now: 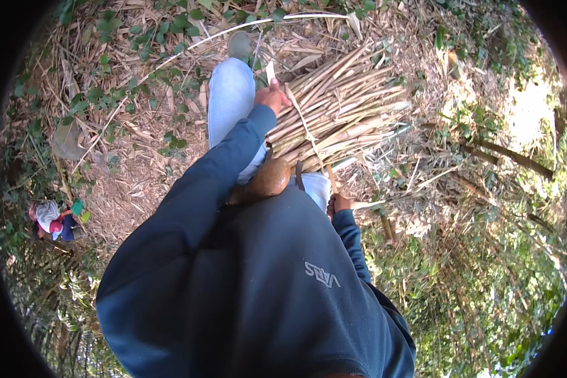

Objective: The person gathers a bundle of bamboo poles and secures them with a long strip of bamboo bark. They wrap the strip around the bundle multiple times, tighten it, and tie a knot to hold the bundle together.

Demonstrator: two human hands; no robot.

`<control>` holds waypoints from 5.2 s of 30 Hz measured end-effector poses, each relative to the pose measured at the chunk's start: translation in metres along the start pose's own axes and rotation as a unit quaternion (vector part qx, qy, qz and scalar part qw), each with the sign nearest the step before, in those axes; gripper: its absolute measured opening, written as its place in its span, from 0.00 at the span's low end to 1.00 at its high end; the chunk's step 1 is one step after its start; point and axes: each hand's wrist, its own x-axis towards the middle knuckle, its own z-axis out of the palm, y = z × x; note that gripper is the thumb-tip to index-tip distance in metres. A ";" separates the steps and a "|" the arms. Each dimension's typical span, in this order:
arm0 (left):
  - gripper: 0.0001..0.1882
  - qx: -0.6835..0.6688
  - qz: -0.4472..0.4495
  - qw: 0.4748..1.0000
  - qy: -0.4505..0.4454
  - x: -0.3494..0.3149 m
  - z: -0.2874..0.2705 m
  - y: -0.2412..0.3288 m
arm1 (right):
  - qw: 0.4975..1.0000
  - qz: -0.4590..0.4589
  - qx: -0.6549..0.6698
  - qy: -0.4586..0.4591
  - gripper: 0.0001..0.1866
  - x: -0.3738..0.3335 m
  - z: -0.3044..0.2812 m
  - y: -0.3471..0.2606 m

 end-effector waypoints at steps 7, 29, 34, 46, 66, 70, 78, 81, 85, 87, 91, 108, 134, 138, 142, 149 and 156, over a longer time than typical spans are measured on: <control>0.30 -0.038 0.151 0.986 -0.060 -0.033 0.003 0.043 | 0.935 -0.228 -0.269 0.030 0.12 -0.004 -0.014 0.015; 0.30 0.003 0.096 0.992 -0.082 -0.036 -0.007 0.018 | 0.997 0.028 0.075 -0.011 0.10 -0.039 -0.012 0.024; 0.31 0.153 0.063 0.983 -0.079 -0.025 0.017 0.003 | 0.949 -0.230 -0.208 0.052 0.14 0.020 -0.019 0.062; 0.30 0.046 0.067 0.993 -0.088 0.030 -0.029 -0.025 | 0.690 -0.162 -0.706 -0.002 0.15 0.061 0.005 0.102; 0.32 -0.173 0.164 0.949 -0.207 0.058 0.071 -0.020 | 0.896 -0.161 -0.368 0.190 0.18 0.069 -0.017 0.136; 0.36 -0.064 0.137 0.958 -0.244 0.102 0.022 -0.053 | 0.835 -0.255 -0.487 0.036 0.18 0.071 -0.009 0.102; 0.36 -0.109 -0.047 0.993 -0.024 0.022 0.041 -0.030 | 0.979 -0.055 -0.199 0.003 0.16 0.010 0.005 0.007; 0.36 0.091 -0.032 0.994 -0.060 -0.007 0.037 -0.012 | 0.987 -0.046 -0.156 -0.001 0.16 -0.015 0.001 0.005; 0.37 0.102 -0.026 0.989 -0.106 -0.012 0.012 -0.012 | 0.989 -0.051 -0.136 -0.007 0.15 -0.024 -0.001 0.018; 0.36 0.087 -0.008 0.995 -0.051 -0.022 0.014 -0.002 | 0.991 -0.053 -0.123 0.005 0.15 -0.025 -0.009 0.029; 0.33 0.107 -0.010 0.994 -0.012 -0.013 0.022 -0.019 | 0.991 -0.070 -0.110 0.010 0.14 -0.027 -0.018 0.044; 0.35 -0.064 0.032 0.990 -0.120 0.024 0.042 -0.004 | 0.990 -0.036 -0.091 0.102 0.16 0.056 0.007 0.046; 0.31 0.670 -0.063 0.607 -0.423 -0.020 0.160 -0.148 | 0.960 -0.217 -0.060 -0.166 0.21 0.016 0.104 -0.014; 0.23 0.698 0.042 0.555 -0.450 0.005 0.138 -0.167 | 0.890 -0.440 -0.120 -0.031 0.18 -0.041 0.066 -0.012; 0.17 0.738 0.057 0.501 -0.448 -0.010 0.131 -0.147 | 0.643 -0.707 0.228 -0.189 0.19 -0.211 -0.017 -0.074; 0.18 0.737 0.115 0.470 -0.473 -0.015 0.135 -0.172 | 0.355 -0.778 0.354 -0.379 0.20 -0.346 -0.038 -0.098; 0.16 0.716 0.086 0.510 -0.469 -0.001 0.113 -0.159 | 0.360 -0.760 0.363 -0.401 0.19 -0.353 -0.030 -0.093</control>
